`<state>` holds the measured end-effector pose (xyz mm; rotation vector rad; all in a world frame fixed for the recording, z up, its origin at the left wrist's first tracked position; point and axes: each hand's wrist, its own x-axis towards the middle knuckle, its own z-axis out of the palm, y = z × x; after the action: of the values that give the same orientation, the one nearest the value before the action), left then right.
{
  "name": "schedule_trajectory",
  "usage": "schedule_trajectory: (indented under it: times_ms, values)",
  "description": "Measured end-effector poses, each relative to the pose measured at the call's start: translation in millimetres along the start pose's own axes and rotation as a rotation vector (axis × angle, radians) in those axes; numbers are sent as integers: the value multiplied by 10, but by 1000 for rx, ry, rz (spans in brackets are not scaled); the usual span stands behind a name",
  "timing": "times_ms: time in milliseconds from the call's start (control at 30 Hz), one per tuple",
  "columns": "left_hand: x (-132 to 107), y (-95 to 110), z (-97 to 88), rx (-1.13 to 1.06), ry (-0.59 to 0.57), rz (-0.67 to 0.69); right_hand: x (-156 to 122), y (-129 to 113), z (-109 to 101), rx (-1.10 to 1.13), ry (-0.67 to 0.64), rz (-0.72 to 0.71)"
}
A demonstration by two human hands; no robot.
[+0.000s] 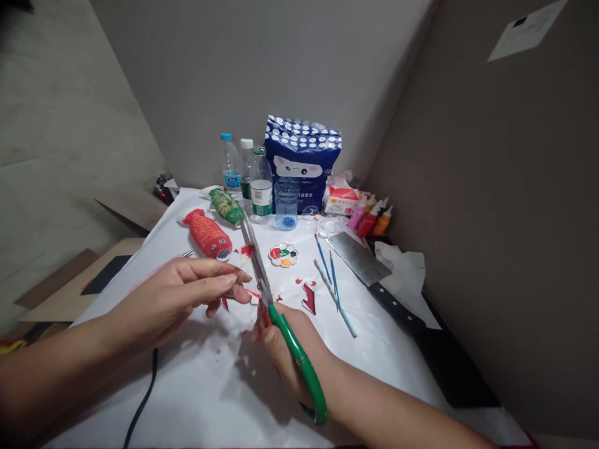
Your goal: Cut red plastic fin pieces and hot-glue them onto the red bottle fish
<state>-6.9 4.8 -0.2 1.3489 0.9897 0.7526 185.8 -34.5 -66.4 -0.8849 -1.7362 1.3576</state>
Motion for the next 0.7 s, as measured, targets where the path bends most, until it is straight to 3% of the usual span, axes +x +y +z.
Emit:
schedule_trajectory:
  times_ms: [267,467,700]
  values:
    - [-68,51,-93,45,45,72,8,15,-43,42,-51,-57]
    - [-94,65,-155,-4,65,84,26,-31,-52,34,-81,98]
    - [-96,85,-150,92,81,123,4,-97,-136,-158,-150,-52]
